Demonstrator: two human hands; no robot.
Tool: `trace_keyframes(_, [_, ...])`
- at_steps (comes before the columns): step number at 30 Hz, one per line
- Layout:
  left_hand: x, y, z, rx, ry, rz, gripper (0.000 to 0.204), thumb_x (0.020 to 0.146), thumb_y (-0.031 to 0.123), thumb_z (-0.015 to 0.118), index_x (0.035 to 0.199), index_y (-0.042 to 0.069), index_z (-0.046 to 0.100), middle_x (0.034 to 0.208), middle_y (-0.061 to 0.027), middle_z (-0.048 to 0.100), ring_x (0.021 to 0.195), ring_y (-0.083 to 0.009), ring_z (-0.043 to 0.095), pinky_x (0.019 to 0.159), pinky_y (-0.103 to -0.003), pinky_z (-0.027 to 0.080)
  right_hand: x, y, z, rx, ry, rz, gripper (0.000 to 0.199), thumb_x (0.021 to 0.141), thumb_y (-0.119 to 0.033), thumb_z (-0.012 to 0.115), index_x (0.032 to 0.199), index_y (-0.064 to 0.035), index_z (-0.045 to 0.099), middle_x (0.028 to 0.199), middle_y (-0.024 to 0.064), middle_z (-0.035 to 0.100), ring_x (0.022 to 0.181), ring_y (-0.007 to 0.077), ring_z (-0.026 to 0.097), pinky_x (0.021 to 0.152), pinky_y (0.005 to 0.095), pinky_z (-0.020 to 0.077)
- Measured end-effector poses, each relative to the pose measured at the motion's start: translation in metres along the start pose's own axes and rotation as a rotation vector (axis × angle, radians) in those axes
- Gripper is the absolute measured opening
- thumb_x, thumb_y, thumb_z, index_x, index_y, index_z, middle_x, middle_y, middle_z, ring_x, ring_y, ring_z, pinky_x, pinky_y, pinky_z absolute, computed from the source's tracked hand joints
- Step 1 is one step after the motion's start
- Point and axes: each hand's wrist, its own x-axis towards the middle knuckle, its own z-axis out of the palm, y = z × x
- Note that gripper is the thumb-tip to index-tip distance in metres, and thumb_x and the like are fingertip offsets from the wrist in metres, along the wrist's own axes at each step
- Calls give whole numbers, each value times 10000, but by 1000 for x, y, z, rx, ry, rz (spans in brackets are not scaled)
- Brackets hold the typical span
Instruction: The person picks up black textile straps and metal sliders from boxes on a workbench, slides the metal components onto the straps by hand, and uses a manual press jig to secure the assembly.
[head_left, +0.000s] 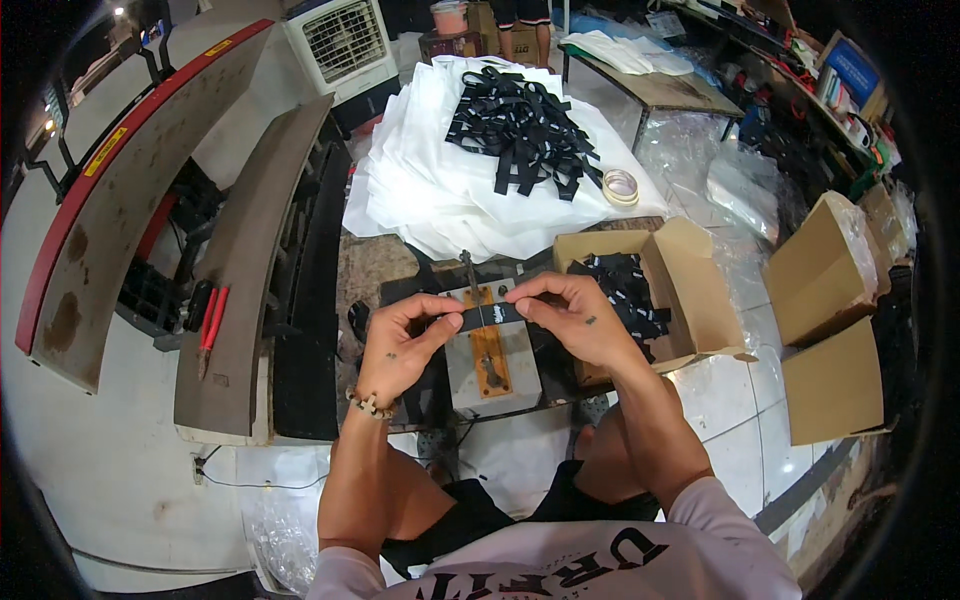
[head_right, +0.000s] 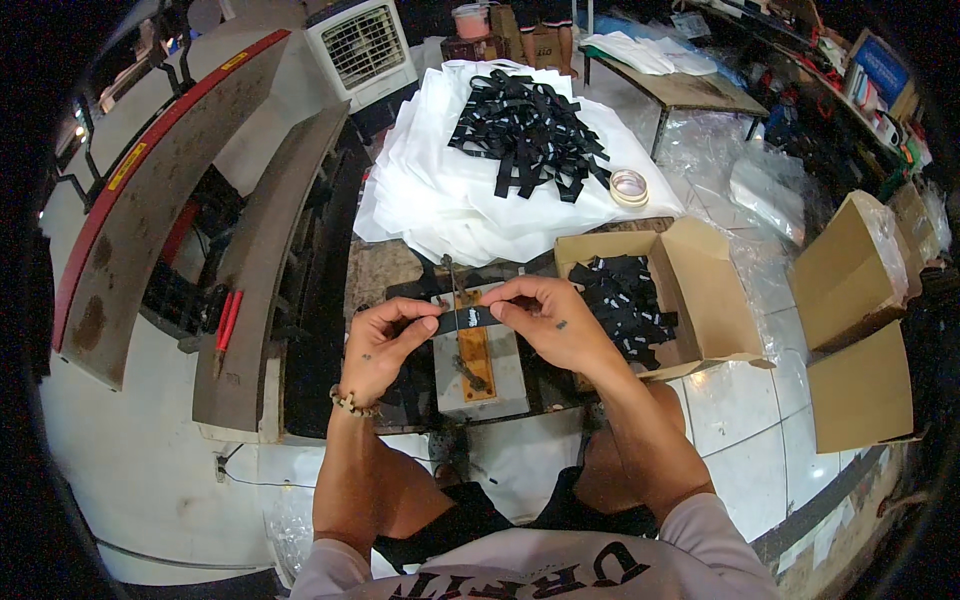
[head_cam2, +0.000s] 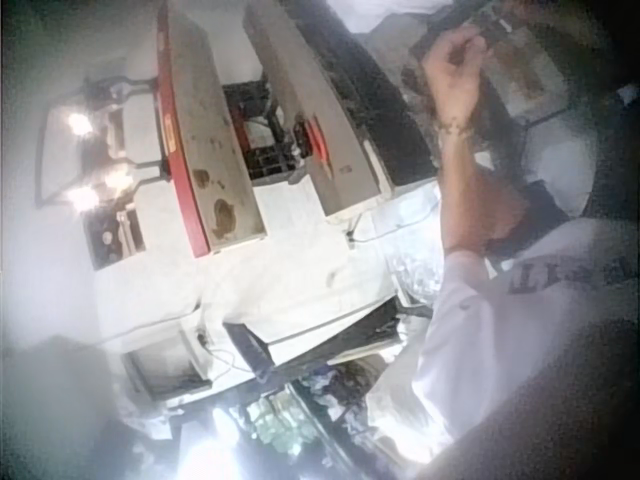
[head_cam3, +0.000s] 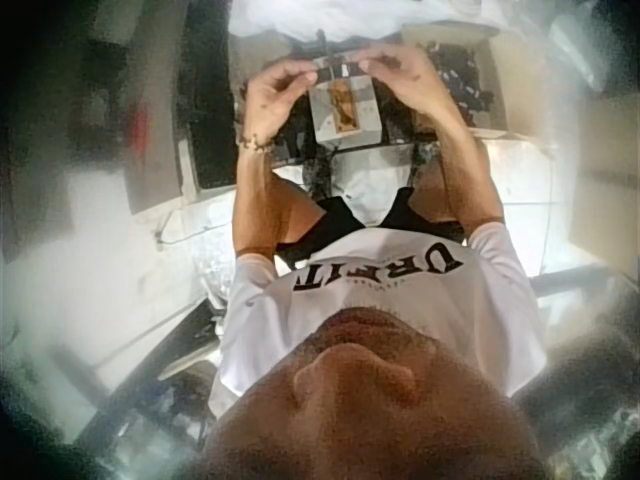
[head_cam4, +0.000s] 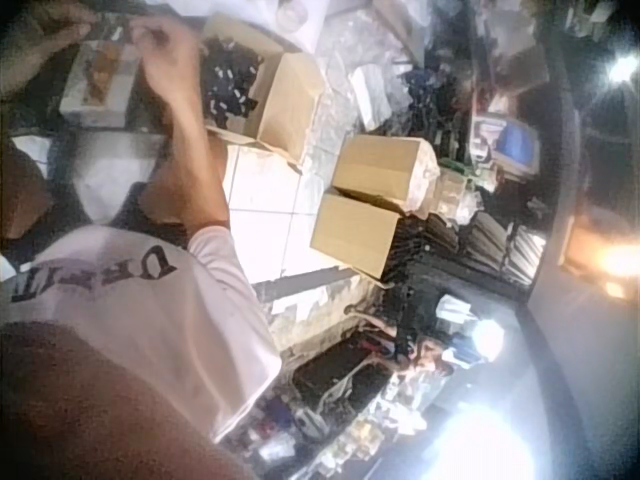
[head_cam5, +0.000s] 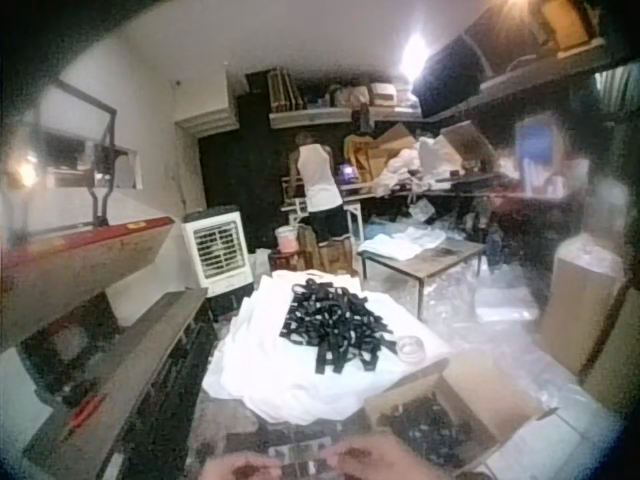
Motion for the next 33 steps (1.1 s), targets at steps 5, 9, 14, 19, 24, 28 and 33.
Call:
trace_keyframes(5, [1,-2,-2,51,-27,-13,124,902,45,706,1022,17,720,919,-5,695,816,-54,598,732,-202,476,0,3,-1,-23,-1,8,142,942,-62,637,1049,1,705,899,2,677,804,49,558,715,227,466])
trace_keyframes(9, [1,-3,-2,48,-32,-14,124,902,32,700,1023,15,720,922,-4,696,817,-51,596,733,-201,475,-1,1,-1,5,-17,25,141,949,-59,633,1055,-6,710,919,-14,664,839,39,566,743,202,457])
trace_keyframes(14, [1,-8,-1,34,-1,7,118,878,20,717,994,7,730,867,14,684,767,-30,557,675,-200,450,0,8,-1,-15,-26,60,148,951,-62,636,1069,-9,706,933,-7,664,855,44,572,747,207,462])
trace_keyframes(19, [1,-8,-2,78,-8,15,121,882,26,714,1000,7,729,868,16,682,765,-31,555,676,-201,449,1,13,0,13,-2,-4,136,944,-85,643,1040,-15,708,894,-6,677,780,48,543,686,228,459])
trace_keyframes(24, [0,-5,-5,58,-18,-11,121,894,34,703,1009,7,728,888,12,685,773,-39,561,688,-204,455,1,14,-12,-102,31,25,128,927,-64,647,1030,-29,714,878,31,696,746,82,566,683,255,473])
trace_keyframes(28, [-9,2,-20,168,60,36,149,904,49,697,1044,6,725,951,-16,704,829,-57,591,731,-208,466,1,8,-52,-482,89,-11,136,896,-15,642,1015,-10,709,892,66,703,811,133,626,734,294,498])
trace_keyframes(33, [-15,12,-26,136,112,39,173,906,40,691,1073,4,720,956,-27,703,845,-56,589,743,-206,462,-8,59,-109,-888,110,164,187,830,-80,699,1010,-31,706,963,183,698,902,370,664,799,417,524])
